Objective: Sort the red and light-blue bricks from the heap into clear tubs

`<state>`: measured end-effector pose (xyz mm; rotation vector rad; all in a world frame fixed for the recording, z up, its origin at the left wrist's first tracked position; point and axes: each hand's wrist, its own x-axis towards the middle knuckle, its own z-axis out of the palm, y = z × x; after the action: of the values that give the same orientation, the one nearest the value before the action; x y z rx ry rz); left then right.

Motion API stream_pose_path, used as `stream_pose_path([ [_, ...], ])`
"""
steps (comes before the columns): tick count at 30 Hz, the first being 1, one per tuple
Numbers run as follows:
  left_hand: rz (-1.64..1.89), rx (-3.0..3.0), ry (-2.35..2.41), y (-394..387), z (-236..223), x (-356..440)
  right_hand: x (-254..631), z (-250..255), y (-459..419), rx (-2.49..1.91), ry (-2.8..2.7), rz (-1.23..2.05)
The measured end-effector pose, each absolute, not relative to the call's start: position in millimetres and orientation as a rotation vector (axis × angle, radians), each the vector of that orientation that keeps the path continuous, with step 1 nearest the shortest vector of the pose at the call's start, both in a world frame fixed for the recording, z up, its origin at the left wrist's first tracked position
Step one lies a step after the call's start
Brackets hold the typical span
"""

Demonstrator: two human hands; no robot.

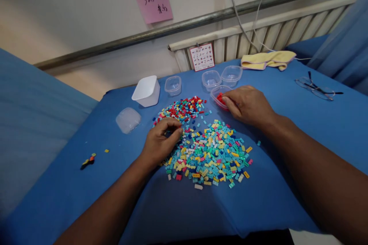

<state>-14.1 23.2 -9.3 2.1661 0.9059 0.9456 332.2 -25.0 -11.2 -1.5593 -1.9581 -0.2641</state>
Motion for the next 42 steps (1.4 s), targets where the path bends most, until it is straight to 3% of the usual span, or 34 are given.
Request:
stream_pose_path([
  [4, 0.915, 1.786, 0.925, 16.1, -9.3, -6.6, 304.2, -7.7, -33.5, -1.384, -1.983, -0.348],
  [8, 0.819, 1.541, 0.88, 5.2, -6.3, 1.7, 262.3, -4.7, -45.8, -0.979, -2.182, -0.259],
  [12, 0.743, 1.419, 0.779, -3.5, -5.8, 4.6, 239.9, -5.2, -51.2, -0.844, -2.264, -0.176],
  [17, 0.708, 1.453, 0.778, -5.8, -11.2, 2.1, 238.8, -7.4, -50.6, -0.85, -2.242, -0.151],
  [24, 0.829, 1.953, 0.834, -5.6, -3.5, -5.7, 250.2, -3.3, -49.1, -0.901, -2.253, -0.264],
  [30, 1.117, 2.316, 0.794, 4.2, 11.8, -23.6, 307.8, -0.6, -35.7, -1.351, -1.939, -0.414],
  [37, 1.356, 2.012, 1.071, 38.1, 2.9, -38.6, 336.0, -19.4, -22.4, -1.52, -1.866, -0.437],
  [42, 1.365, 1.832, 1.208, 51.8, 3.5, -35.0, 307.9, -16.9, -33.0, -1.296, -1.978, -0.345],
])
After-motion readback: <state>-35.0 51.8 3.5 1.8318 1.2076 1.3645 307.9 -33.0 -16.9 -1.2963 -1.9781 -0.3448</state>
